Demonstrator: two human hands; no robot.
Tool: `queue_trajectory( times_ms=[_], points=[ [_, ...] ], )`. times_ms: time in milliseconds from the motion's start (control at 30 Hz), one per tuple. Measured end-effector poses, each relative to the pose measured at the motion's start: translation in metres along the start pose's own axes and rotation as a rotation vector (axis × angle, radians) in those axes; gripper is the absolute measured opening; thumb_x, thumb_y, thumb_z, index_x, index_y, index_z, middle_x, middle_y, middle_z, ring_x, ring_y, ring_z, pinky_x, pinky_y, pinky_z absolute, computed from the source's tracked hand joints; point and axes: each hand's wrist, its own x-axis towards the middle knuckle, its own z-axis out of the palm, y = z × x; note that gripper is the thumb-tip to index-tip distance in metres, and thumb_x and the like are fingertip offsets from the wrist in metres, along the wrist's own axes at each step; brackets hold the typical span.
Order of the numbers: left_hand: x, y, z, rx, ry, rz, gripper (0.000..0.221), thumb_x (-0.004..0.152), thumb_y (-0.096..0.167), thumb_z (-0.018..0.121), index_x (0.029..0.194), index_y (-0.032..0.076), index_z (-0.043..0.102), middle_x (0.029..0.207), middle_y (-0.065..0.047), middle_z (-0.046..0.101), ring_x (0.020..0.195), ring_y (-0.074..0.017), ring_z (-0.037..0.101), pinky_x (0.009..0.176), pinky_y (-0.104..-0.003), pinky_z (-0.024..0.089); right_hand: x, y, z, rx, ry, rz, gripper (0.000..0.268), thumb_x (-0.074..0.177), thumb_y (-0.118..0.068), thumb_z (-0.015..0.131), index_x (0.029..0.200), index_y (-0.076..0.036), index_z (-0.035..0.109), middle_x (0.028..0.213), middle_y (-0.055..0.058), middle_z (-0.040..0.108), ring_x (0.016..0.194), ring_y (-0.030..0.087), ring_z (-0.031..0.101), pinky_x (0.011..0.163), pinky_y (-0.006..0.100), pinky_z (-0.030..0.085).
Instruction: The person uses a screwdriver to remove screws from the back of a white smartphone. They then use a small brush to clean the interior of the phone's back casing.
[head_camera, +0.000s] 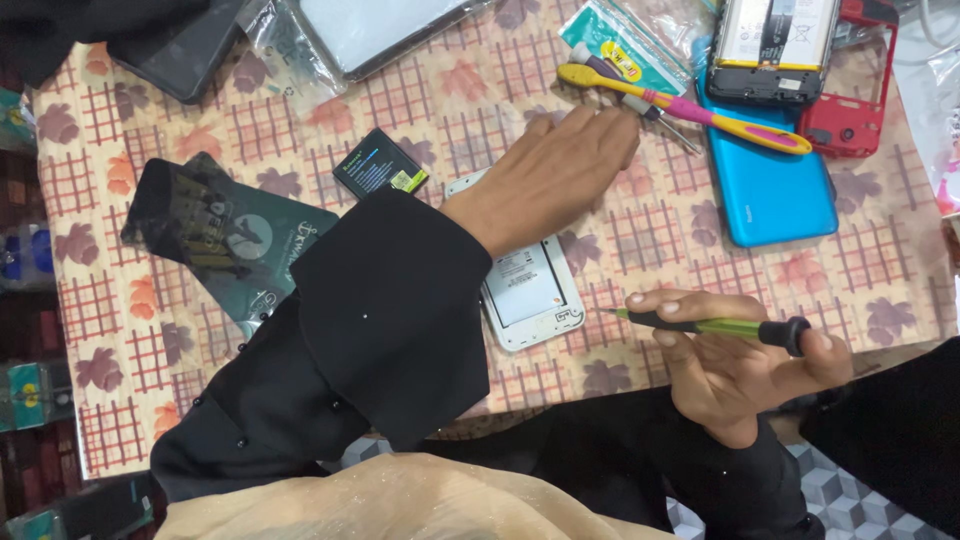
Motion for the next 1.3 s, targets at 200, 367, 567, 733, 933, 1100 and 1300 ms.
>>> queue_trajectory(
  times_ms=[200, 367, 567, 733, 933, 1100, 1300],
  points=[
    [-0.004, -0.002, 0.008, -0.006, -0.023, -0.046, 0.024, 0.098, 0.008, 0.058, 0.121, 0.006, 0.052, 0.114, -0.006, 0.061, 0.109, -0.0245, 0.056, 0.083, -0.046, 0.046, -0.002, 0.008, -0.005, 0.035, -0.025, -0.056, 0.089, 0.098, 0.012, 0.057, 0.149, -0.043, 0.009, 0.117, 0.019, 0.063, 0.091, 0.029, 0.076, 0.093, 0.06, 0.066],
    [-0.002, 0.0, 0.014, 0.03, 0.004, -0.072, 0.027, 0.095, 0.006, 0.06, 0.12, 0.006, 0.052, 0.108, -0.003, 0.064, 0.105, -0.0235, 0.057, 0.083, -0.047, 0.046, -0.003, 0.006, -0.004, -0.023, -0.036, -0.036, 0.088, 0.099, 0.011, 0.057, 0.149, -0.044, 0.01, 0.118, 0.02, 0.062, 0.093, 0.03, 0.076, 0.094, 0.058, 0.066],
    [-0.002, 0.001, 0.019, -0.015, 0.037, -0.101, 0.03, 0.095, 0.011, 0.066, 0.121, 0.008, 0.051, 0.107, -0.001, 0.068, 0.105, -0.0226, 0.06, 0.084, -0.052, 0.047, 0.004, 0.0, 0.0, -0.032, -0.034, -0.039, 0.087, 0.099, 0.012, 0.056, 0.149, -0.043, 0.011, 0.116, 0.021, 0.063, 0.092, 0.031, 0.076, 0.093, 0.058, 0.071],
    [-0.001, 0.003, 0.019, -0.004, 0.036, -0.13, 0.044, 0.096, 0.008, 0.064, 0.137, 0.005, 0.047, 0.105, -0.002, 0.069, 0.104, -0.0223, 0.063, 0.081, -0.05, 0.048, 0.003, 0.001, 0.0, -0.062, -0.038, -0.027, 0.089, 0.101, 0.015, 0.058, 0.15, -0.044, 0.012, 0.117, 0.02, 0.064, 0.091, 0.031, 0.076, 0.091, 0.055, 0.067],
    [-0.009, 0.007, -0.011, -0.177, -0.049, -0.157, 0.045, 0.101, 0.009, 0.064, 0.143, 0.006, 0.047, 0.119, -0.009, 0.065, 0.114, -0.0241, 0.061, 0.088, -0.052, 0.049, -0.012, 0.008, -0.007, -0.063, 0.012, 0.009, 0.093, 0.103, 0.012, 0.061, 0.154, -0.047, 0.009, 0.115, 0.018, 0.064, 0.092, 0.028, 0.077, 0.091, 0.052, 0.067],
    [-0.055, 0.025, -0.055, -0.093, -0.32, -0.162, 0.077, 0.081, 0.029, 0.078, 0.145, 0.003, 0.043, 0.152, -0.026, 0.034, 0.145, -0.0474, 0.024, 0.107, -0.073, 0.032, -0.01, 0.011, -0.013, -0.063, -0.007, -0.032, 0.099, 0.094, 0.009, 0.061, 0.156, -0.044, 0.005, 0.113, 0.02, 0.064, 0.088, 0.026, 0.076, 0.089, 0.054, 0.064],
    [-0.077, 0.03, -0.058, -0.302, -0.564, -0.334, 0.108, 0.075, 0.043, 0.086, 0.158, 0.009, 0.024, 0.166, -0.026, -0.005, 0.149, -0.0491, -0.017, 0.11, -0.083, 0.002, 0.001, 0.007, 0.005, 0.043, -0.188, -0.123, 0.098, 0.081, 0.015, 0.061, 0.15, -0.033, 0.009, 0.103, 0.027, 0.065, 0.081, 0.036, 0.078, 0.076, 0.054, 0.069]
  ],
)
